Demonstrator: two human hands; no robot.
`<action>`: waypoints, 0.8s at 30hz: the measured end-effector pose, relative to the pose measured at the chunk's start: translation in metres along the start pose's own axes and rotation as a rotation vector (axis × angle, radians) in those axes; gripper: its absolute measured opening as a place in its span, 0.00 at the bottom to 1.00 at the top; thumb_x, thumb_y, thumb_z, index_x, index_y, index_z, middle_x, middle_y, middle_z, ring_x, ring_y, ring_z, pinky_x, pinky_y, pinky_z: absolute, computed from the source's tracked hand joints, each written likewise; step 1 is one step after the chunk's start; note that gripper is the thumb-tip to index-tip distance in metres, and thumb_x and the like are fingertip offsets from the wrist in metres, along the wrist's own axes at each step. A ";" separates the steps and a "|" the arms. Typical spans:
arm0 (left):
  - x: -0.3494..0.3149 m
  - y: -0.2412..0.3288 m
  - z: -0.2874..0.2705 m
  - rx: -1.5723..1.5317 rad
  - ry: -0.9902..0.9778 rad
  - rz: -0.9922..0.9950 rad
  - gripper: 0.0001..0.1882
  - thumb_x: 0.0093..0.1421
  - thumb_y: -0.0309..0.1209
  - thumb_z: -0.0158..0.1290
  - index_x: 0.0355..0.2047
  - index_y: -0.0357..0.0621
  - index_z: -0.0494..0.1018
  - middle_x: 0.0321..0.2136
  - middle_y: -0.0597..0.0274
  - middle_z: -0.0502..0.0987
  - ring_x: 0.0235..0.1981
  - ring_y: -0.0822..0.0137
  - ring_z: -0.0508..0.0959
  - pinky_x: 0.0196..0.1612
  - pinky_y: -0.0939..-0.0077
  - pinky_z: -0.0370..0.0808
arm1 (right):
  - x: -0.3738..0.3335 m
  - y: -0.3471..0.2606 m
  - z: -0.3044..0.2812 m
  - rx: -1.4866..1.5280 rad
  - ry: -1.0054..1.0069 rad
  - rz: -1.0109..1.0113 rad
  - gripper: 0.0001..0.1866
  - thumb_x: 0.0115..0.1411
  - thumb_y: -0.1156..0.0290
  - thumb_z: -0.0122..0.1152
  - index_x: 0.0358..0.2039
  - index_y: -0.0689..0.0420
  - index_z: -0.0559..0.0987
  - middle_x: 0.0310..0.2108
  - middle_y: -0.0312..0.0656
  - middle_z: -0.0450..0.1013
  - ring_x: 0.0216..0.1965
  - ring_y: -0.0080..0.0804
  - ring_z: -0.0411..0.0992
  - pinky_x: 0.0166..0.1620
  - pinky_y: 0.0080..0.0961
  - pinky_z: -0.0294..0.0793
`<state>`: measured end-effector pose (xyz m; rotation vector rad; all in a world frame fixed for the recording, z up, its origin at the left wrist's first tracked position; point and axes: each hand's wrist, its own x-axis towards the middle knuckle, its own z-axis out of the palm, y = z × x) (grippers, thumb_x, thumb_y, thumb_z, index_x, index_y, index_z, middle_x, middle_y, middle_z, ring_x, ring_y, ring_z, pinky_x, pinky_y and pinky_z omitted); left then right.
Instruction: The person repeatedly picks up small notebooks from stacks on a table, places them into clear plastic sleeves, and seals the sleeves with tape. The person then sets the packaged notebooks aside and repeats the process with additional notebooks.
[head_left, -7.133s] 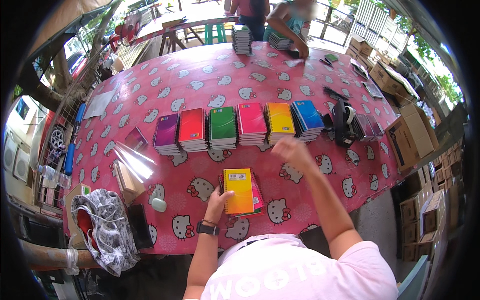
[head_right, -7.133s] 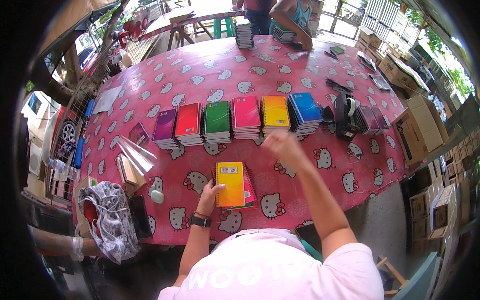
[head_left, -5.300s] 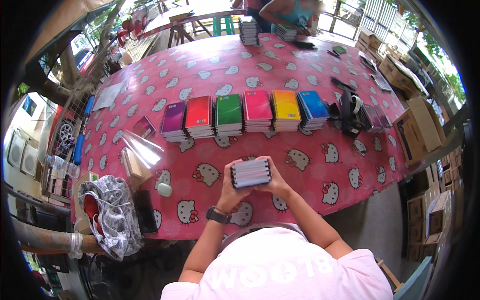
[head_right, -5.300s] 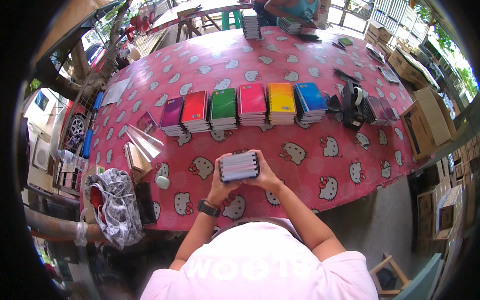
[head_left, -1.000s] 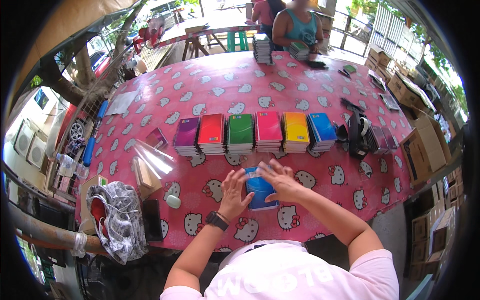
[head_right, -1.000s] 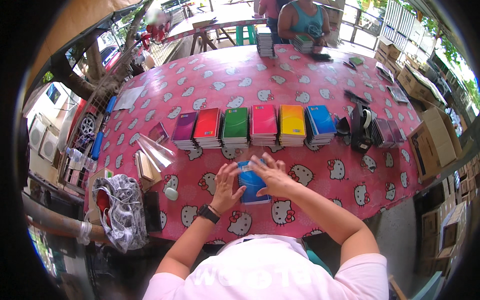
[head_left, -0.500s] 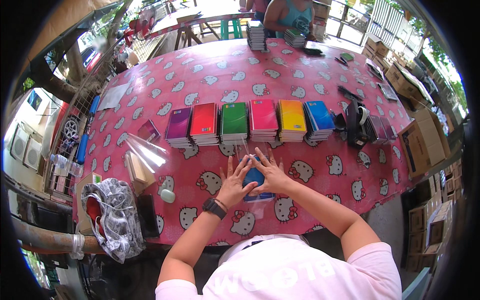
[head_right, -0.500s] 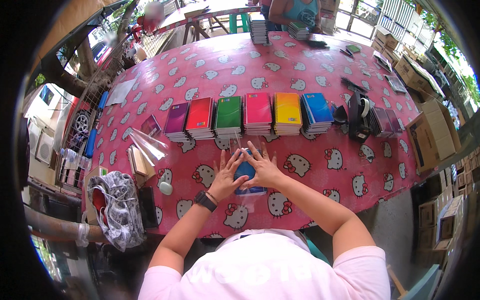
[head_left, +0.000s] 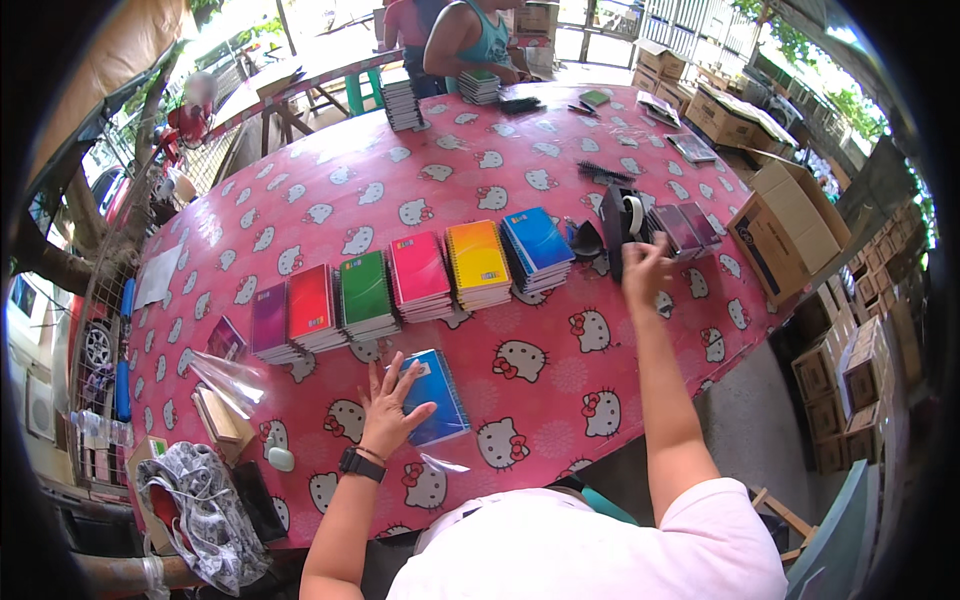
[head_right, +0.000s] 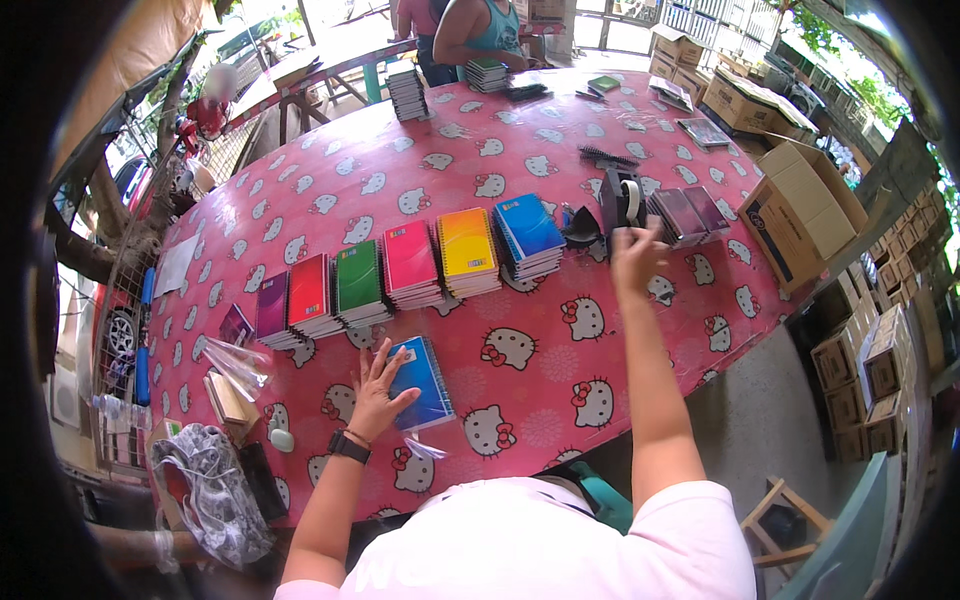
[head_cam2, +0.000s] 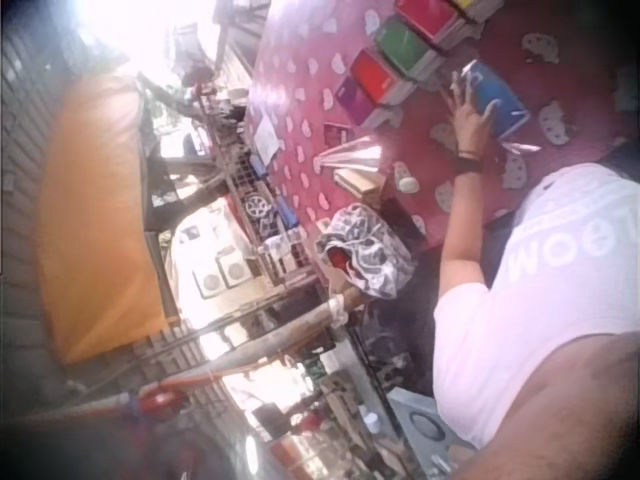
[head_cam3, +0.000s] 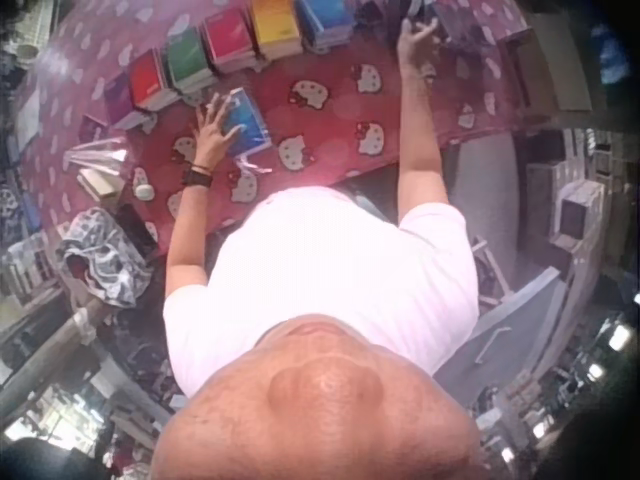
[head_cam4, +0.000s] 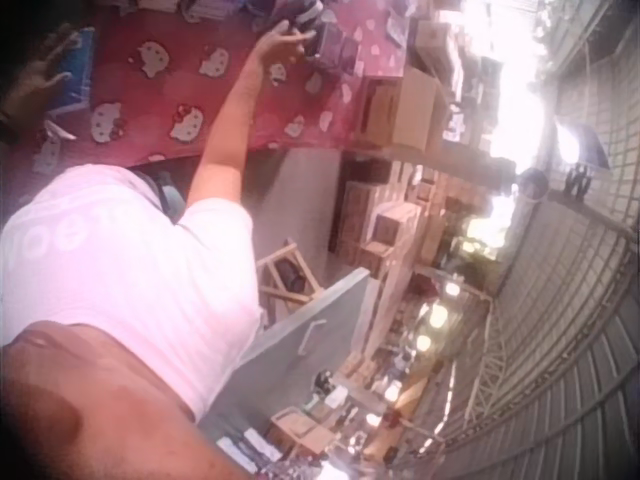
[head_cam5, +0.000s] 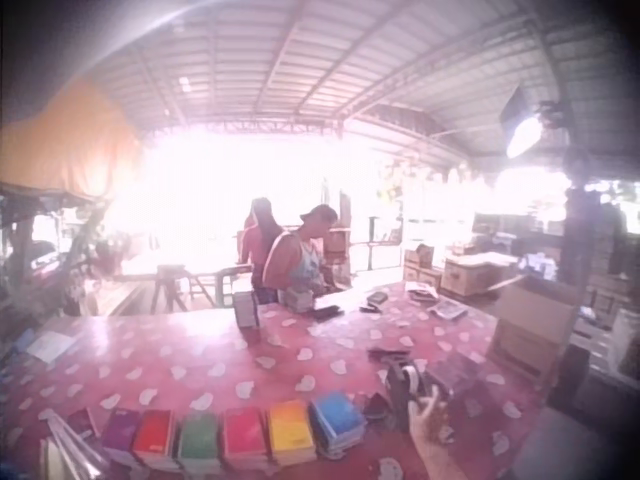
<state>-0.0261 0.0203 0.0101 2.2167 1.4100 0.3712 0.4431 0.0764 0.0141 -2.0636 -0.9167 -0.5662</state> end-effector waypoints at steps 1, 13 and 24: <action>-0.001 -0.002 0.001 -0.015 0.005 0.002 0.39 0.49 0.61 0.52 0.61 0.68 0.58 0.66 0.74 0.45 0.67 0.50 0.34 0.58 0.28 0.35 | 0.027 0.020 -0.003 -0.082 -0.149 0.226 0.35 0.55 0.50 0.57 0.57 0.55 0.58 0.38 0.34 0.73 0.46 0.44 0.65 0.44 0.55 0.60; 0.002 0.003 -0.004 0.000 0.001 -0.003 0.40 0.49 0.60 0.52 0.61 0.67 0.57 0.66 0.73 0.45 0.67 0.48 0.36 0.58 0.28 0.35 | -0.001 0.088 -0.001 0.731 -0.226 0.451 0.21 0.50 0.78 0.65 0.42 0.61 0.67 0.25 0.42 0.75 0.24 0.24 0.72 0.27 0.18 0.70; 0.001 -0.010 0.007 -0.097 0.034 -0.031 0.54 0.44 0.65 0.55 0.66 0.67 0.40 0.66 0.71 0.46 0.67 0.49 0.34 0.59 0.29 0.32 | -0.142 -0.230 -0.080 0.792 -1.704 0.002 0.26 0.47 0.63 0.70 0.42 0.59 0.68 0.33 0.42 0.75 0.35 0.30 0.75 0.34 0.24 0.72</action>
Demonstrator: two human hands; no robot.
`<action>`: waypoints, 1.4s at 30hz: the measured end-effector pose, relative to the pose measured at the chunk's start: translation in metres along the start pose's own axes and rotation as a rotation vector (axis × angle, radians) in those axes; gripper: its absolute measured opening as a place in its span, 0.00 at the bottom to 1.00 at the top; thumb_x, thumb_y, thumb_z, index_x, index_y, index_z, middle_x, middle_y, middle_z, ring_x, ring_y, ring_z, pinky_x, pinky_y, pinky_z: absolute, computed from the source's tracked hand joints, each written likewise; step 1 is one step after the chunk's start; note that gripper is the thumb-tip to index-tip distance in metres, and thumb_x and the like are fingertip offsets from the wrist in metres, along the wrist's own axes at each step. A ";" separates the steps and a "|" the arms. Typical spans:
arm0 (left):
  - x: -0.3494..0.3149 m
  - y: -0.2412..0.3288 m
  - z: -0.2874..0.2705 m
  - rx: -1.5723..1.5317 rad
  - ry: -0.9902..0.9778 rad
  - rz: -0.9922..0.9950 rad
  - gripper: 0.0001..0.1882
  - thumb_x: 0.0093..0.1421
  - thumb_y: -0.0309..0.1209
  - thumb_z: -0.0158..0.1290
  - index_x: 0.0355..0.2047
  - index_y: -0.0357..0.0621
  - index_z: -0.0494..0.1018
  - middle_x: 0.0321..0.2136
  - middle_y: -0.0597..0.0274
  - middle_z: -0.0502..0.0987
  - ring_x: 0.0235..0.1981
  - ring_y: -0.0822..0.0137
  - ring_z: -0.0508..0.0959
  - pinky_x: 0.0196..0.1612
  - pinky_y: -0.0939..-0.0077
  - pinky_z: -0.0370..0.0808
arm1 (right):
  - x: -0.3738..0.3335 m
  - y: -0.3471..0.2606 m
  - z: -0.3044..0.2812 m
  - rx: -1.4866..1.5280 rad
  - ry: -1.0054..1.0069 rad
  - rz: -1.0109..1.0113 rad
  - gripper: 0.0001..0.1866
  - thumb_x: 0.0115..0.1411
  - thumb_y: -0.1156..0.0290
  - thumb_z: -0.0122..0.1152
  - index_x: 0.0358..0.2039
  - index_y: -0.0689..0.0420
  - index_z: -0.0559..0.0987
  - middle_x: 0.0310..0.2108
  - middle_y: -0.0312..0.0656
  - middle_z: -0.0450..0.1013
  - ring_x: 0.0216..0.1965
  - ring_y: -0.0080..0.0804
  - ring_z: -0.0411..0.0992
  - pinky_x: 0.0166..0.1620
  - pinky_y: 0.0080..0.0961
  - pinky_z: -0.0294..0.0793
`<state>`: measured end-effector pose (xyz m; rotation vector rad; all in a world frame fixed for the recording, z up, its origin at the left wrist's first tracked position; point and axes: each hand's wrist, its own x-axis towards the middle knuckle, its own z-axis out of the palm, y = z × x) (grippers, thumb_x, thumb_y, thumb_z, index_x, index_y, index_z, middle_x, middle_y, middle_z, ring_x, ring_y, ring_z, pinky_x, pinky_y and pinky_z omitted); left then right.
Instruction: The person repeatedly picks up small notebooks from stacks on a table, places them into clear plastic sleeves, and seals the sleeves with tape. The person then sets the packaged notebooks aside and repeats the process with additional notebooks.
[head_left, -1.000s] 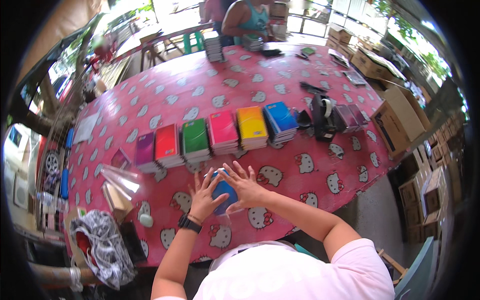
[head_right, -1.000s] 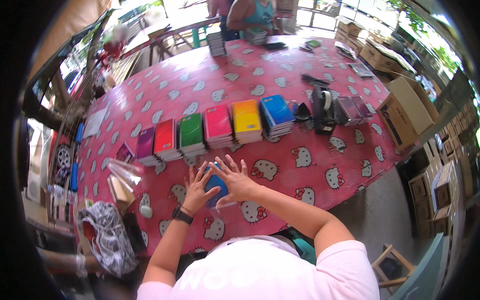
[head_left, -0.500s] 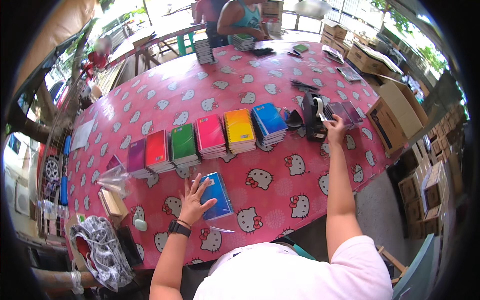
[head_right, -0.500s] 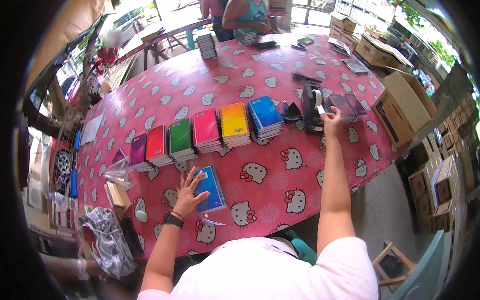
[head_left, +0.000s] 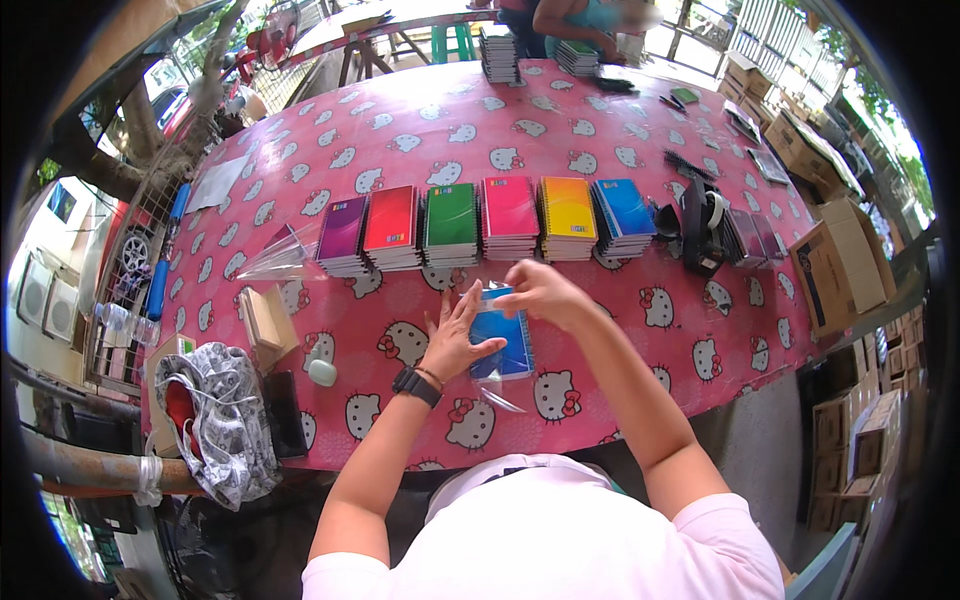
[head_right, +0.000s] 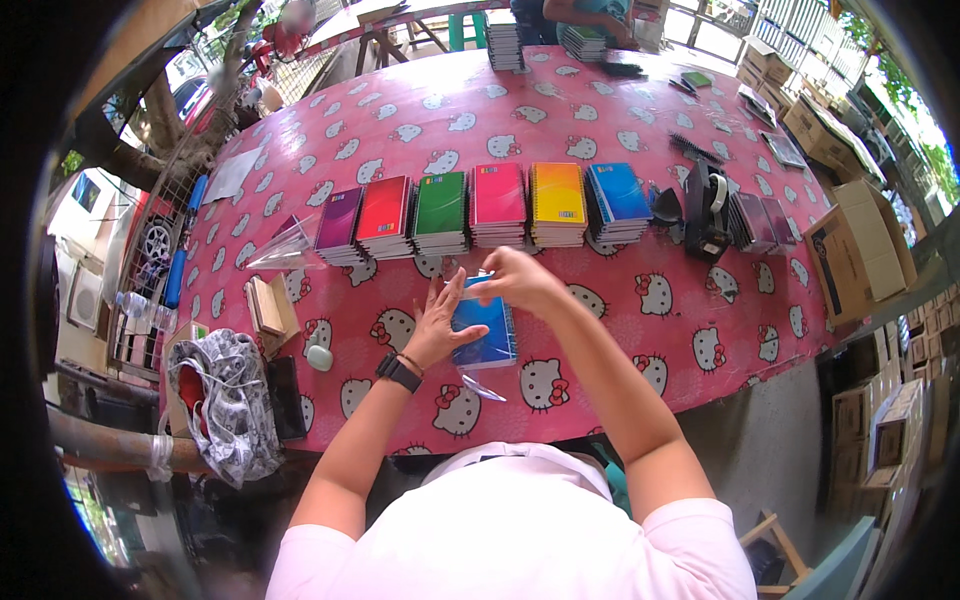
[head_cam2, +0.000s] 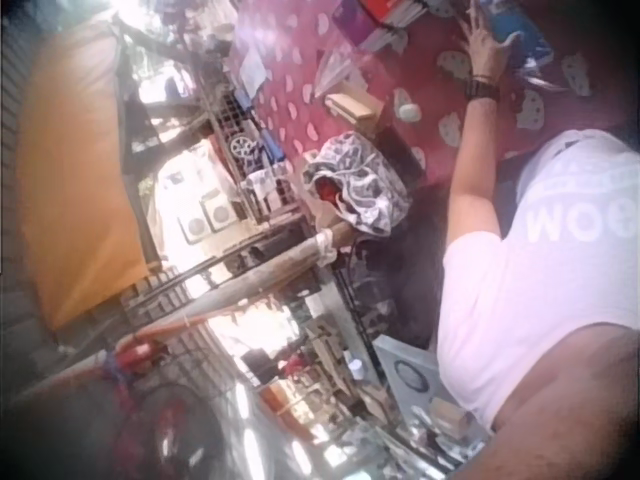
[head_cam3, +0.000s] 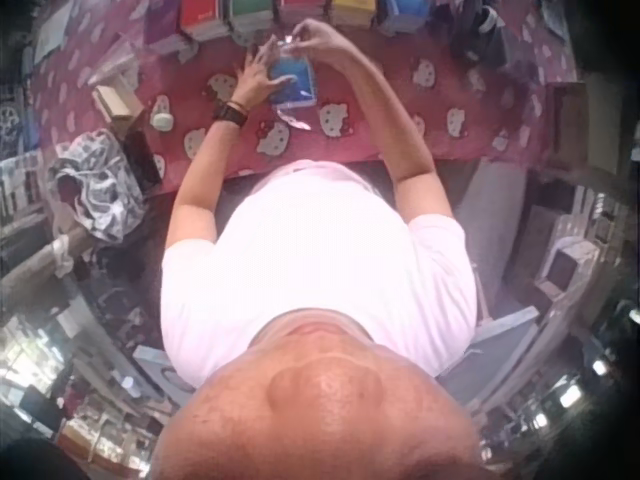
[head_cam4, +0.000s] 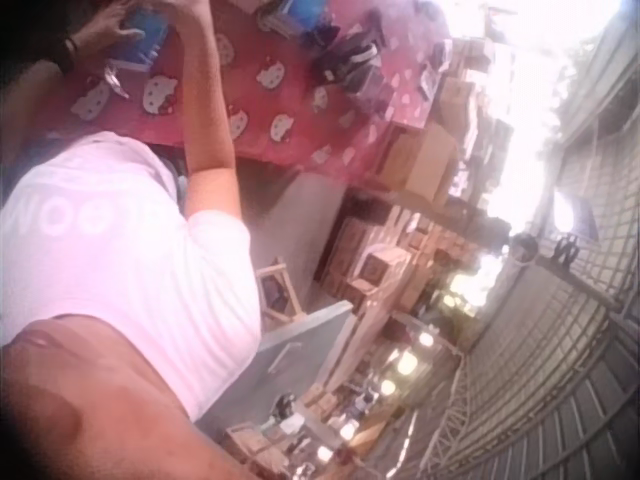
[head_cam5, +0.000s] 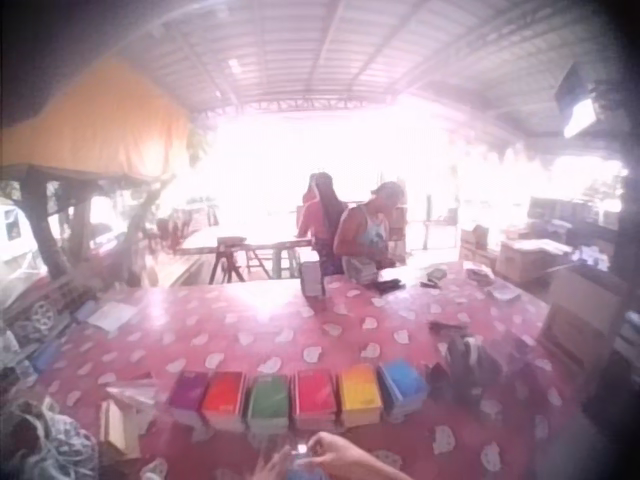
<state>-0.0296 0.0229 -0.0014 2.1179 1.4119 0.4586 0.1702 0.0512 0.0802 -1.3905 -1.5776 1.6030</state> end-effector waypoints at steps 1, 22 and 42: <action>0.000 -0.002 0.000 0.015 -0.025 -0.023 0.60 0.42 0.63 0.57 0.66 0.64 0.32 0.66 0.69 0.47 0.67 0.48 0.36 0.59 0.29 0.32 | 0.007 -0.006 0.021 -0.317 0.089 0.042 0.29 0.45 0.57 0.71 0.42 0.60 0.69 0.35 0.44 0.75 0.37 0.35 0.75 0.37 0.29 0.73; -0.041 0.030 -0.025 -0.677 0.242 0.215 0.49 0.33 0.24 0.70 0.56 0.43 0.55 0.48 0.57 0.64 0.50 0.64 0.67 0.56 0.72 0.66 | -0.067 0.034 0.033 -0.155 0.133 -0.455 0.43 0.36 0.82 0.66 0.57 0.53 0.63 0.49 0.43 0.65 0.53 0.35 0.63 0.58 0.27 0.61; -0.066 0.036 -0.001 -0.492 0.499 0.322 0.51 0.37 0.26 0.64 0.61 0.42 0.50 0.59 0.52 0.55 0.63 0.55 0.53 0.63 0.60 0.52 | -0.086 0.063 0.013 -0.042 0.268 -0.656 0.44 0.38 0.78 0.62 0.59 0.54 0.58 0.59 0.43 0.56 0.61 0.37 0.53 0.64 0.34 0.49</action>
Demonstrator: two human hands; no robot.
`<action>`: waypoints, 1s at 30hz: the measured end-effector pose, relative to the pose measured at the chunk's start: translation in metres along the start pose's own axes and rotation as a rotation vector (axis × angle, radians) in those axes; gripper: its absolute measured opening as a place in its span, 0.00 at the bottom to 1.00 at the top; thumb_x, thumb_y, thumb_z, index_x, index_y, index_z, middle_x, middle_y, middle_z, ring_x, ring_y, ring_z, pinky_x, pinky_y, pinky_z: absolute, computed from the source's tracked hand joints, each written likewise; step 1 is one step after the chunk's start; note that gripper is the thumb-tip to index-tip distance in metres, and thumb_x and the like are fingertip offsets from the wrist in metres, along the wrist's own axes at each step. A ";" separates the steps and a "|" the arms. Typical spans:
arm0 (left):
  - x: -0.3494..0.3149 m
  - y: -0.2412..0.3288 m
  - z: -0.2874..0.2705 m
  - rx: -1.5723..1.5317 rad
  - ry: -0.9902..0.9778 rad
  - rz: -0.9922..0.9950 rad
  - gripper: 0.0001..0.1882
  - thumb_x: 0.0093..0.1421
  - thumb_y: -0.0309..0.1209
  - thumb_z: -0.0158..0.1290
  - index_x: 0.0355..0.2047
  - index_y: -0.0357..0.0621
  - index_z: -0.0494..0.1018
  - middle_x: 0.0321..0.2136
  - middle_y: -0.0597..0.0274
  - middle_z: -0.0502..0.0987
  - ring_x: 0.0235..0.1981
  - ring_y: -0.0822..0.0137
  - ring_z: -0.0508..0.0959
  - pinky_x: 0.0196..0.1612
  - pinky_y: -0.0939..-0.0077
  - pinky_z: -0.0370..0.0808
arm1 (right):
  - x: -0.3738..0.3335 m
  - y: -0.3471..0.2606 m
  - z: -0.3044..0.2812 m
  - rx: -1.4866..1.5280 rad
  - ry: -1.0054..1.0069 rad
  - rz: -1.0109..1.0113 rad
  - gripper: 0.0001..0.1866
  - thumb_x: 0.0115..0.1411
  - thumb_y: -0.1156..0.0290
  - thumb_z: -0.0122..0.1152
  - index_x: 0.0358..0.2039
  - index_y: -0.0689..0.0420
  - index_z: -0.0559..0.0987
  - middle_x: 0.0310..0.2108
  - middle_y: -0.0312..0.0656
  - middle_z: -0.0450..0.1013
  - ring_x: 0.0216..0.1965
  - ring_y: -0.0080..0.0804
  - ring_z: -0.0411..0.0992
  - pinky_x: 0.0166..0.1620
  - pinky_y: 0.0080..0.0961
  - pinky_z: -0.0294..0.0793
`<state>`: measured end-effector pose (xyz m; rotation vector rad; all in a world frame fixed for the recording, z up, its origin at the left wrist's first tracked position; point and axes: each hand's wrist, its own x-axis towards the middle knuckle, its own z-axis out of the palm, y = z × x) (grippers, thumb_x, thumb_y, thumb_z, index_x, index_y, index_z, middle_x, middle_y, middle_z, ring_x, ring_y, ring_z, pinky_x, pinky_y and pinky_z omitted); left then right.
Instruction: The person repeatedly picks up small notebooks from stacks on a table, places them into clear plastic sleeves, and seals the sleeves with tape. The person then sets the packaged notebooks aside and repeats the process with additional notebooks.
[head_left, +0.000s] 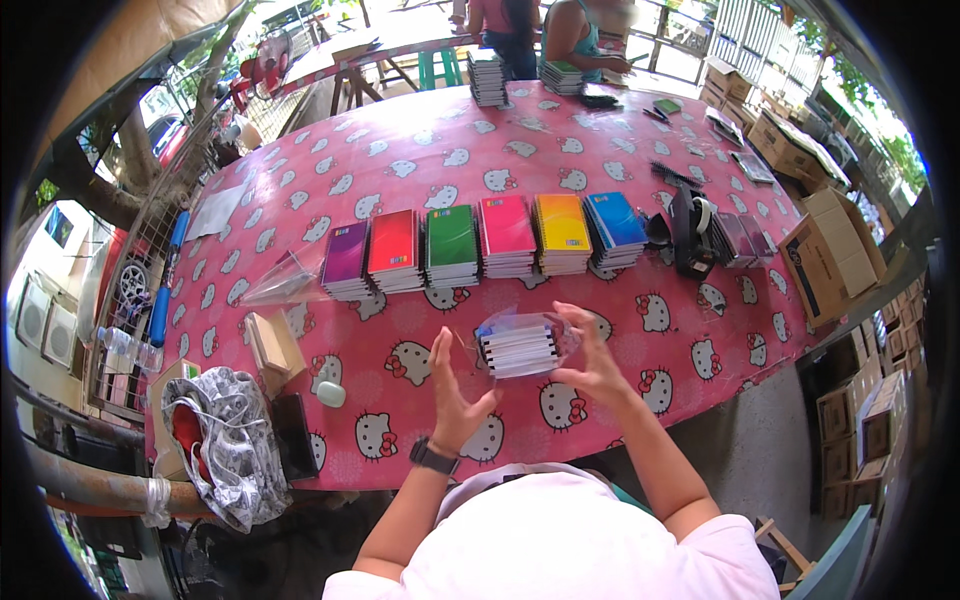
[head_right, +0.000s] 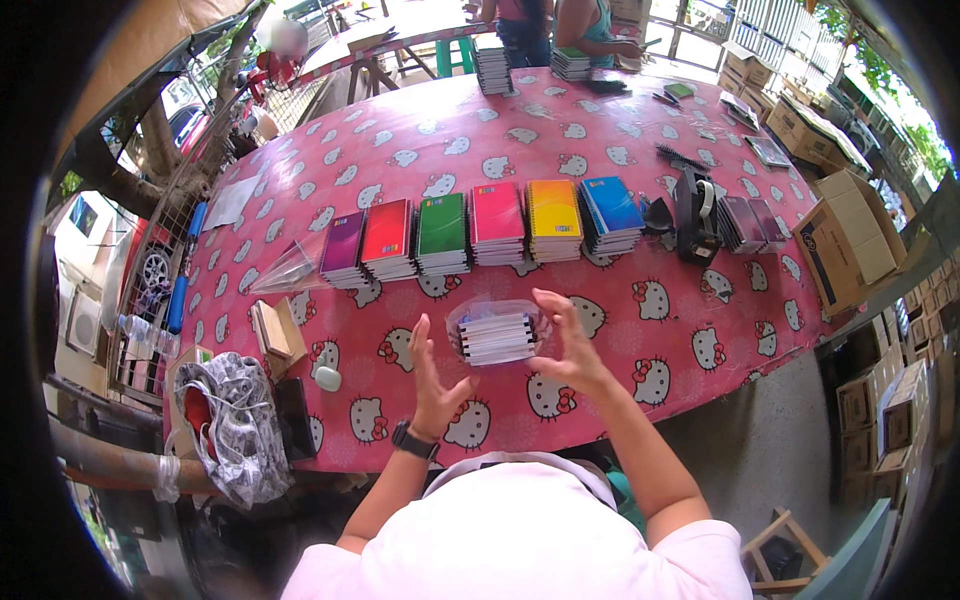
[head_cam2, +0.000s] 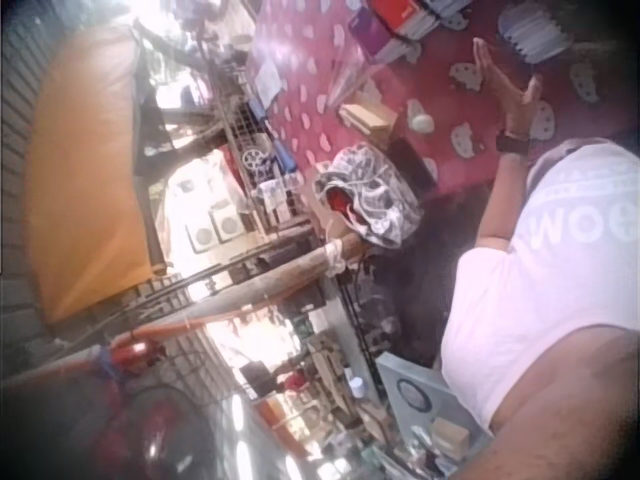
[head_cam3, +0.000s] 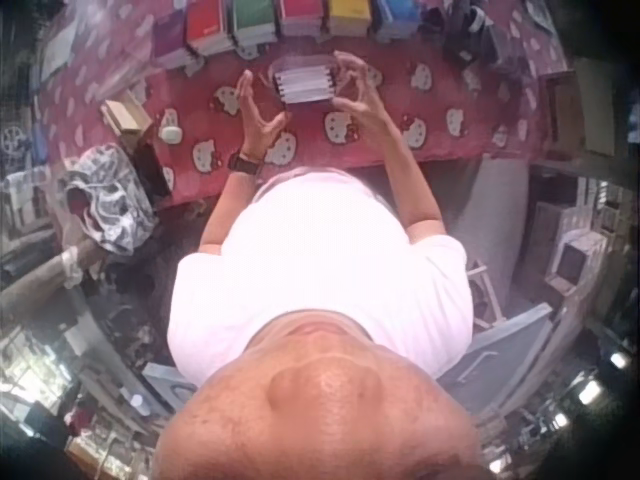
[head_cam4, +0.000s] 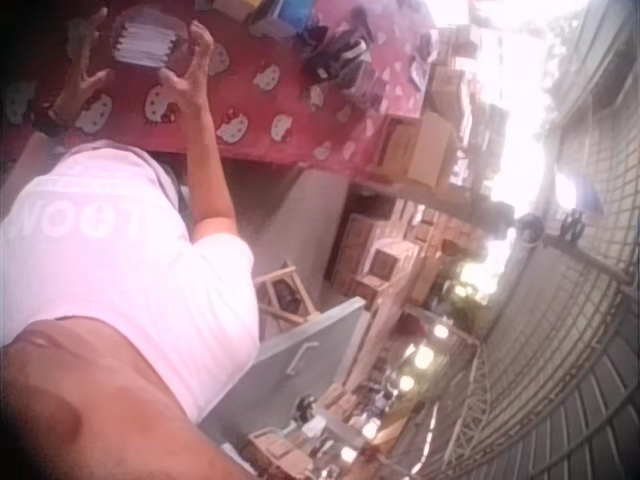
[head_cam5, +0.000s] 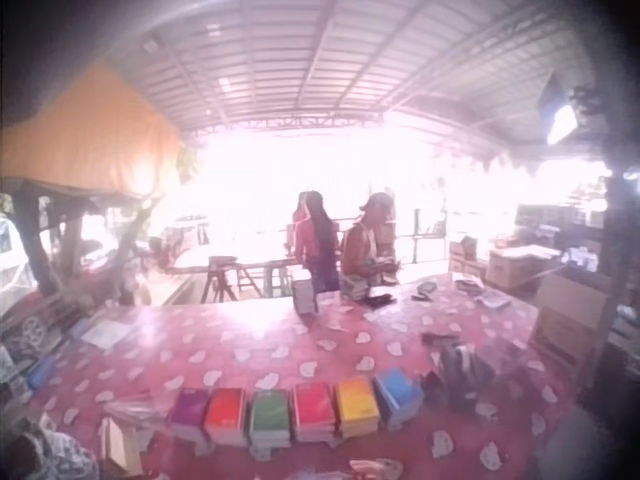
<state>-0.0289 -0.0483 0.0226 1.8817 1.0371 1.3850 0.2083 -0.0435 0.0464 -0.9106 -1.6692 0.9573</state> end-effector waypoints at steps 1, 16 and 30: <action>-0.004 0.006 -0.011 0.121 -0.003 0.044 0.47 0.38 0.26 0.63 0.60 0.43 0.54 0.59 0.52 0.56 0.63 0.54 0.52 0.64 0.59 0.51 | -0.005 -0.002 -0.008 0.026 0.023 -0.032 0.39 0.38 0.80 0.59 0.57 0.54 0.64 0.57 0.41 0.60 0.61 0.37 0.54 0.63 0.34 0.50; 0.038 0.024 -0.035 0.388 -0.622 0.140 0.44 0.35 0.31 0.62 0.58 0.63 0.62 0.63 0.68 0.54 0.67 0.50 0.40 0.64 0.44 0.40 | 0.020 -0.017 -0.014 -0.370 -0.542 -0.019 0.44 0.28 0.82 0.57 0.49 0.27 0.75 0.66 0.27 0.48 0.68 0.47 0.35 0.64 0.57 0.36; 0.055 0.038 -0.023 0.520 -0.745 0.139 0.47 0.33 0.31 0.64 0.58 0.70 0.62 0.62 0.69 0.55 0.64 0.50 0.52 0.60 0.34 0.48 | 0.019 0.080 -0.270 -0.710 1.018 0.204 0.18 0.59 0.57 0.53 0.41 0.57 0.79 0.29 0.38 0.76 0.29 0.33 0.73 0.35 0.29 0.74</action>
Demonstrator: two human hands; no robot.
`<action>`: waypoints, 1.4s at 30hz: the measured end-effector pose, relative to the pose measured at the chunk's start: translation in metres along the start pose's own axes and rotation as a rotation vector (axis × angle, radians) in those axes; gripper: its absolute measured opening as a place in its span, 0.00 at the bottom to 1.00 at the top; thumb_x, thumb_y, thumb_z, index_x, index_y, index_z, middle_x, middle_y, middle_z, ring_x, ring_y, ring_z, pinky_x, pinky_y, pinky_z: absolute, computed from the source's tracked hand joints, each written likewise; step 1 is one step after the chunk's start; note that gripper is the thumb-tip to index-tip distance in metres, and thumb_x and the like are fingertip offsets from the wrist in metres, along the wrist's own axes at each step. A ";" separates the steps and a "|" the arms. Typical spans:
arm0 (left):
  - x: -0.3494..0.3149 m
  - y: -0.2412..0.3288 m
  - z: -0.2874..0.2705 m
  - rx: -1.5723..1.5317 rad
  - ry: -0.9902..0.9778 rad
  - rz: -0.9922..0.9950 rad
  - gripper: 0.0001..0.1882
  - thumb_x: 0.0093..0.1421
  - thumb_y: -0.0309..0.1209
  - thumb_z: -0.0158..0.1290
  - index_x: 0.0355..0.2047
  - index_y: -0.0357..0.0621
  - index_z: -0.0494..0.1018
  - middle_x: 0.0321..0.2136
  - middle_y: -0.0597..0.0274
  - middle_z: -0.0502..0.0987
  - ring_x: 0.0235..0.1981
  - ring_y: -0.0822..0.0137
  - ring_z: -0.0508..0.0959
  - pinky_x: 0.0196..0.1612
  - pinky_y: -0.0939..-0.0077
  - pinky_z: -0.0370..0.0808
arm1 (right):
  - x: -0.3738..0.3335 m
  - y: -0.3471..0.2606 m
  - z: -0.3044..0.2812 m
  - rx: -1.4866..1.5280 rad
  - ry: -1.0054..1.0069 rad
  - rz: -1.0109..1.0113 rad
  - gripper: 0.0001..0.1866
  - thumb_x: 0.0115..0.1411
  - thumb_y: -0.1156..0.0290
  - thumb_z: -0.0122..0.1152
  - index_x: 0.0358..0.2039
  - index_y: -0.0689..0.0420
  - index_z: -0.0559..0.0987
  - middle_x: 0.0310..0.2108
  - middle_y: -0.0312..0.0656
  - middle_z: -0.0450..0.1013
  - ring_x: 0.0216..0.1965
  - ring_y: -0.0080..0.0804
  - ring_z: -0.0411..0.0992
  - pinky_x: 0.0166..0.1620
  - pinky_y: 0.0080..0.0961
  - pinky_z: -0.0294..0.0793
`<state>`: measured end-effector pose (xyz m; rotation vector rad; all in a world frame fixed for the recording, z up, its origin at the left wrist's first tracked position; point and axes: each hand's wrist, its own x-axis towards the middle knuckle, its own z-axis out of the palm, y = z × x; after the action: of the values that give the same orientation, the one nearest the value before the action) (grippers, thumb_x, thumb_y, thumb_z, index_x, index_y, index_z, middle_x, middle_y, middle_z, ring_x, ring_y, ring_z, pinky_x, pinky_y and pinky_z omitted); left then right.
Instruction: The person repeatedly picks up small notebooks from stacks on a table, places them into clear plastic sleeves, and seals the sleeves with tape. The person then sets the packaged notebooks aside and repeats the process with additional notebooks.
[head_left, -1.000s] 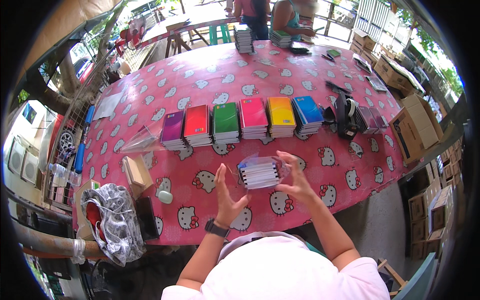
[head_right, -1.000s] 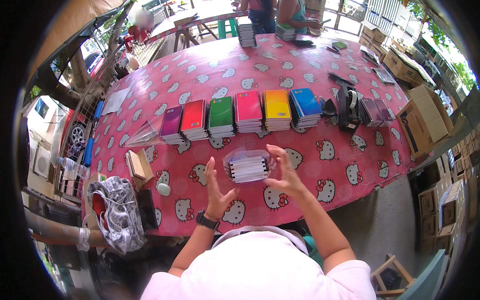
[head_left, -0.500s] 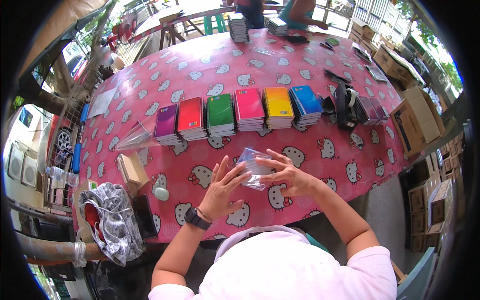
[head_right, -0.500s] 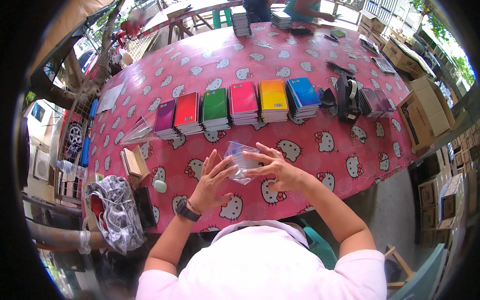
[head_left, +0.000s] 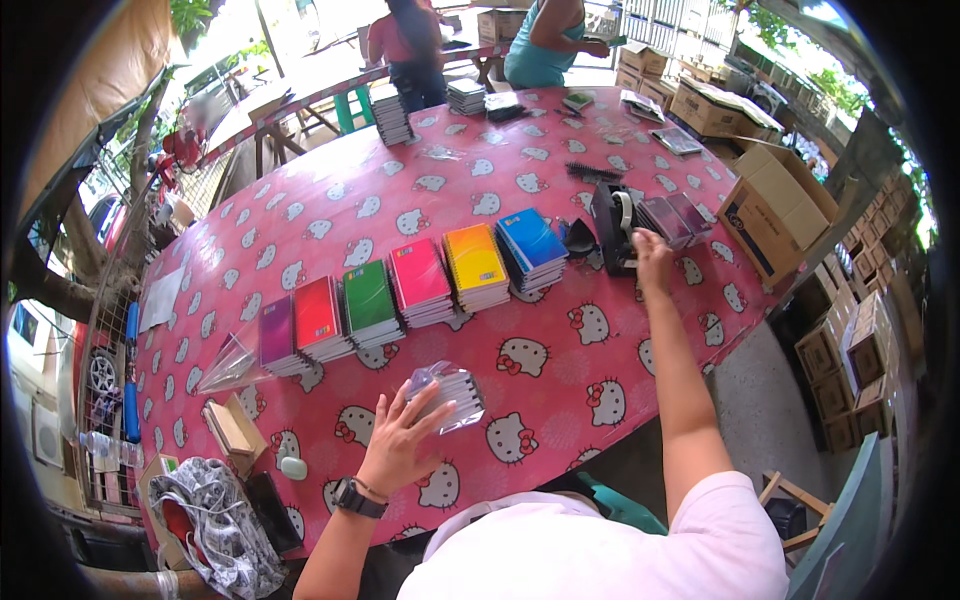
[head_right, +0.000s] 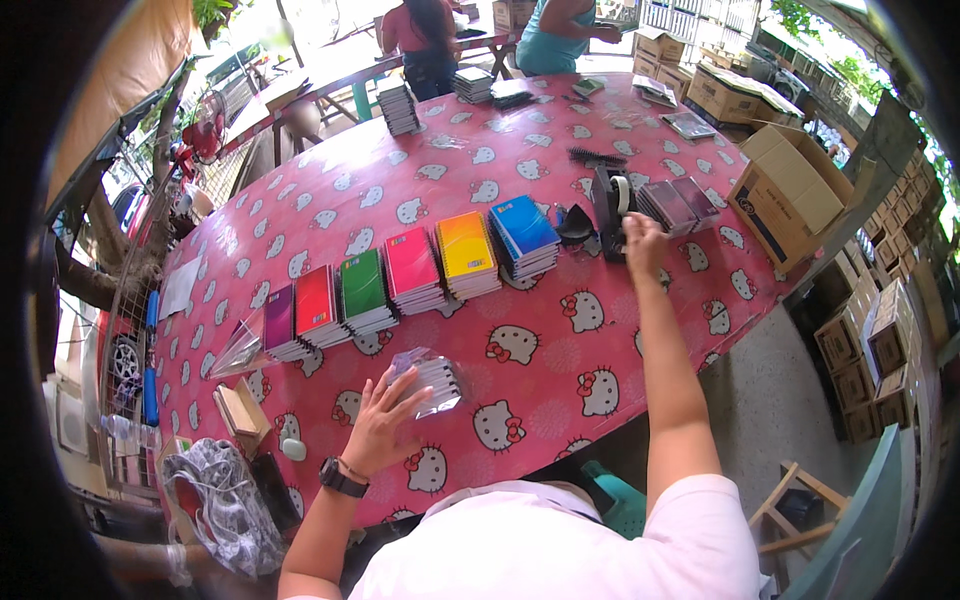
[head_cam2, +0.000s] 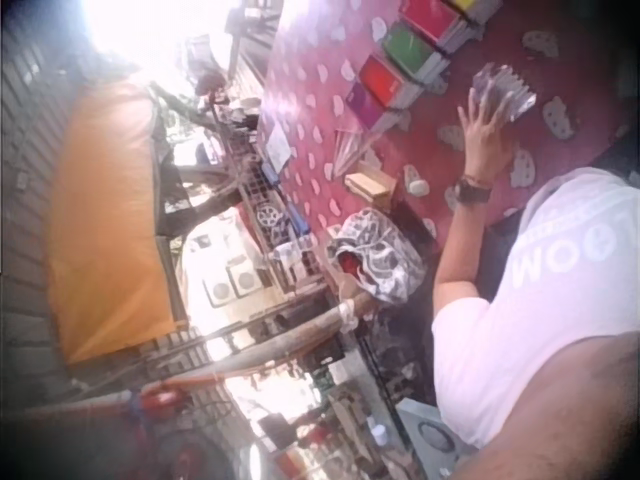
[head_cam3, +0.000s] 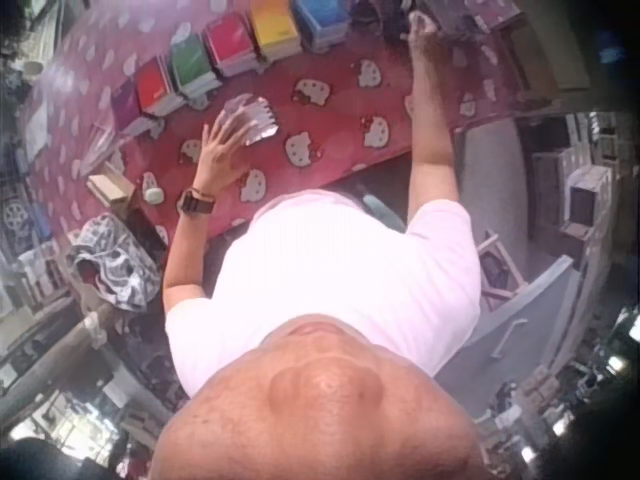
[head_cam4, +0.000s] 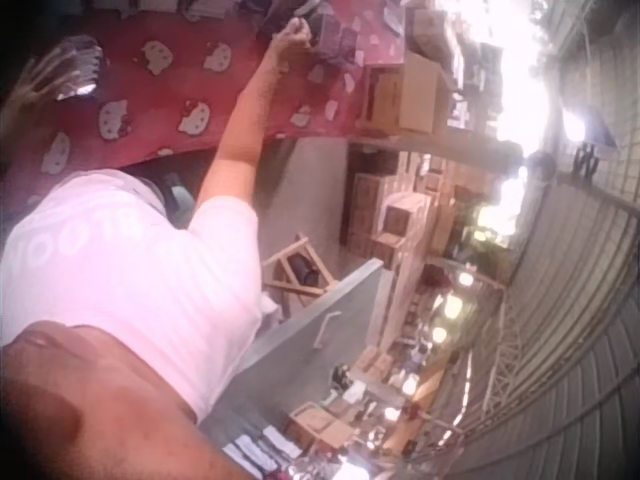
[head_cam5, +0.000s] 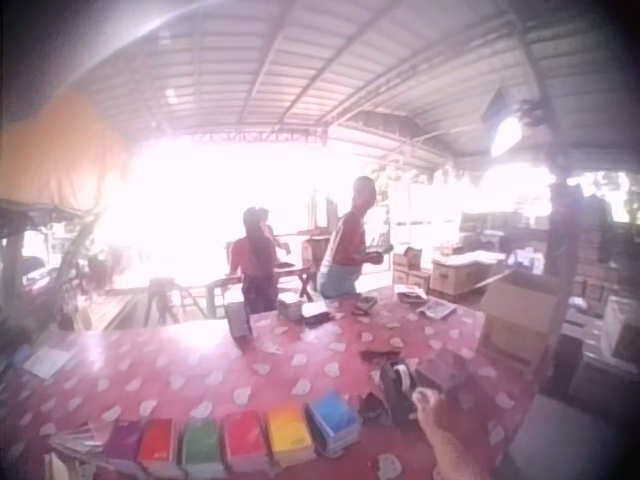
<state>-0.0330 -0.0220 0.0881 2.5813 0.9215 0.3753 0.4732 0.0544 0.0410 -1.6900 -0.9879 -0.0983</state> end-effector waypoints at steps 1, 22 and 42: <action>0.002 0.000 0.000 -0.017 -0.003 0.005 0.46 0.34 0.31 0.64 0.58 0.70 0.62 0.62 0.69 0.55 0.63 0.50 0.52 0.60 0.35 0.48 | 0.018 0.022 -0.005 -0.315 -0.017 0.133 0.19 0.58 0.53 0.54 0.39 0.54 0.79 0.32 0.40 0.76 0.38 0.37 0.71 0.40 0.36 0.72; -0.007 -0.006 -0.003 0.033 -0.031 -0.018 0.49 0.33 0.35 0.66 0.59 0.72 0.59 0.64 0.68 0.50 0.65 0.46 0.45 0.61 0.34 0.45 | -0.082 -0.117 0.048 0.571 -1.075 0.710 0.09 0.52 0.64 0.65 0.29 0.55 0.79 0.19 0.28 0.68 0.16 0.11 0.56 0.16 0.11 0.52; 0.011 -0.039 0.022 -1.010 0.258 -0.472 0.38 0.50 0.40 0.63 0.57 0.35 0.61 0.47 0.58 0.73 0.46 0.71 0.73 0.47 0.78 0.70 | -0.171 -0.201 0.072 0.263 -1.426 -0.025 0.23 0.49 0.55 0.68 0.36 0.63 0.79 0.37 0.44 0.75 0.41 0.31 0.71 0.46 0.28 0.69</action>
<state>-0.0376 0.0073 0.0528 1.3814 1.0239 0.7905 0.2036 0.0259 0.0776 -1.3520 -1.8978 1.3201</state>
